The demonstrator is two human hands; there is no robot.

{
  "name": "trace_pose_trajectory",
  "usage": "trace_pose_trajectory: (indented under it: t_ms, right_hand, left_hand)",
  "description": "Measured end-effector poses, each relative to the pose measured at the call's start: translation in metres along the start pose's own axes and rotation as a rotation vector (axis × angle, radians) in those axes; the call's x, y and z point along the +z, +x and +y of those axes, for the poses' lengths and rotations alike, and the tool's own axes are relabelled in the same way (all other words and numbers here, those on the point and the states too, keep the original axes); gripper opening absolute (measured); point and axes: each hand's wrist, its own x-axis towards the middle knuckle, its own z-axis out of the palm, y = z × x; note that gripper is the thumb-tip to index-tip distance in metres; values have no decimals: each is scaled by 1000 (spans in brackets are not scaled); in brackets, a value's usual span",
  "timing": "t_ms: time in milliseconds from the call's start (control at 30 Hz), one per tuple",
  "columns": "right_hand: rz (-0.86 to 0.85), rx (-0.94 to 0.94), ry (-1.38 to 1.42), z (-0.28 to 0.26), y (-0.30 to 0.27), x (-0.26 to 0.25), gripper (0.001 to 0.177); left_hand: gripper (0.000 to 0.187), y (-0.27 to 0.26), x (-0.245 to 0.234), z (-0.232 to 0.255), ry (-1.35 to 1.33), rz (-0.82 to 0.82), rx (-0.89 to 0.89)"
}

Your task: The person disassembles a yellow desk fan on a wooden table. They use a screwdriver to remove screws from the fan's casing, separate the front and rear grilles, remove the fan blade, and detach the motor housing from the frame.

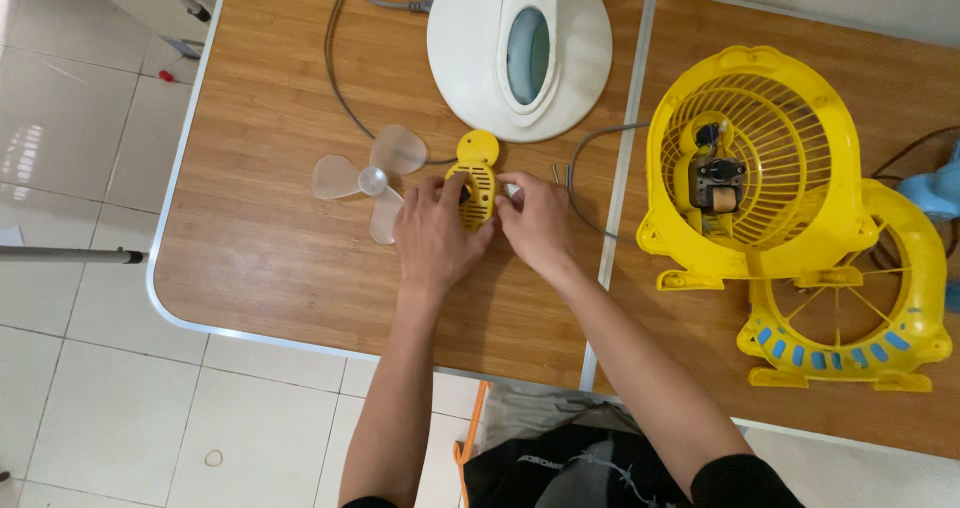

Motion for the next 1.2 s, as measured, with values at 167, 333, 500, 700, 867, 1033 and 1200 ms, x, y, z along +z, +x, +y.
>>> trace_pose_trajectory:
  t_ms: [167, 333, 500, 700, 867, 1033, 1200]
  right_hand:
    - [-9, -113, -217, 6, -10, -26, 31]
    - [0, -155, -119, 8, -16, -36, 29]
    - [2, -248, -26, -2, -18, -55, 23]
    - [54, -389, 67, -7, -29, -110, 21]
    - [170, -394, -100, 40, -37, -187, 21]
    - [80, -318, -392, 111, -60, -262, 30]
    - [-57, -317, -437, 162, -86, -271, 34]
  left_hand:
    - [69, -4, 0, 3, 81, 34, 51]
    - [76, -6, -1, 13, 52, 59, 48]
    - [65, -8, -2, 37, -113, 157, 78]
    - [42, -6, -4, 86, -260, 114, 126]
    - [38, -10, 7, 139, -341, 30, 219]
    - [36, -17, 31, 189, -322, -46, 335]
    - [38, -31, 60, 229, -196, -110, 487]
